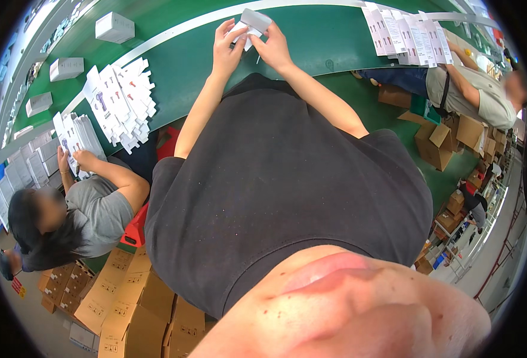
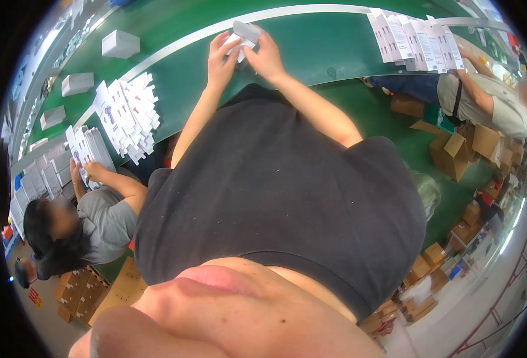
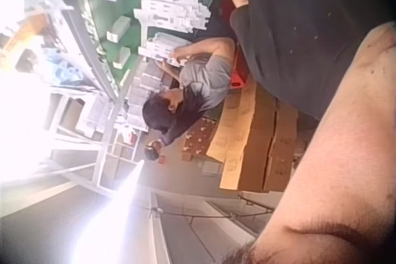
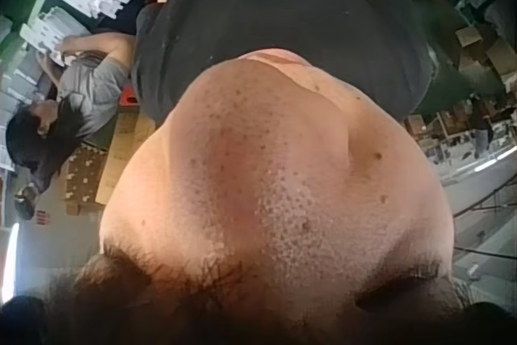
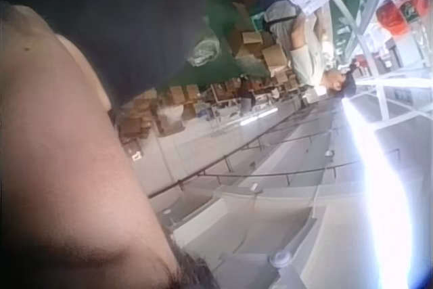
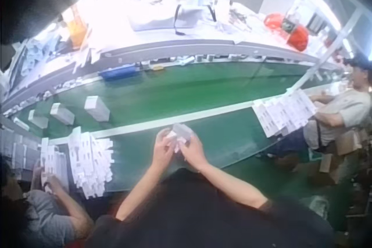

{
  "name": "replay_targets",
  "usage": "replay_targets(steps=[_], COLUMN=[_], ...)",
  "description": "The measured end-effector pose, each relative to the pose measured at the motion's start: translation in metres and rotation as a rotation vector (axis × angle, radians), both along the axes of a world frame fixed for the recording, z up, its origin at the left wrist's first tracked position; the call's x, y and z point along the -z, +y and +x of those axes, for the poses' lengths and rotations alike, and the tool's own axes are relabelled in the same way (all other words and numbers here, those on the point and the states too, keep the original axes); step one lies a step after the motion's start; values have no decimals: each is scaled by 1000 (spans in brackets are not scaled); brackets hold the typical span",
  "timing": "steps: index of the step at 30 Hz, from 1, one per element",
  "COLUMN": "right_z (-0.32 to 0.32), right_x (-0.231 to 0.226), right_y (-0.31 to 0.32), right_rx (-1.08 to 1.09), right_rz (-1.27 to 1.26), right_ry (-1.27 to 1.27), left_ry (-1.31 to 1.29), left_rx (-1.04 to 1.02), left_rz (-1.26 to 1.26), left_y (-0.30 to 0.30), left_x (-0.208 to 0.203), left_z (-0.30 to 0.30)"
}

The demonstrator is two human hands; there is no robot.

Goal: The recorder is folding small white cardboard boxes and stacking them on a factory assembly line.

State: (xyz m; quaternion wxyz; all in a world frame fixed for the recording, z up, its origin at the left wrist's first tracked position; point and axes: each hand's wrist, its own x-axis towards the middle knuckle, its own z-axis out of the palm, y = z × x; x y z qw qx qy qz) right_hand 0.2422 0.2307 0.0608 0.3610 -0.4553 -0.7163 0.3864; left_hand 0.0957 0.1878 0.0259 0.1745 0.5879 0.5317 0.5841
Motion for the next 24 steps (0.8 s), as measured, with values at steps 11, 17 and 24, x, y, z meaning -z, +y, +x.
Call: replay_targets(steps=[11, 17, 24], right_z=[-15, -23, -28], right_x=[-25, -25, -21], right_y=[-12, -14, -13], right_rx=[-216, -194, -173], right_rz=[233, 211, 340], right_ry=[-58, -117, -147], left_ry=[2, 69, 20], left_rx=[44, 46, -12], left_rz=[-140, -149, -121], left_y=[-9, -8, -7], left_x=[2, 8, 10], left_z=[-8, -13, -7])
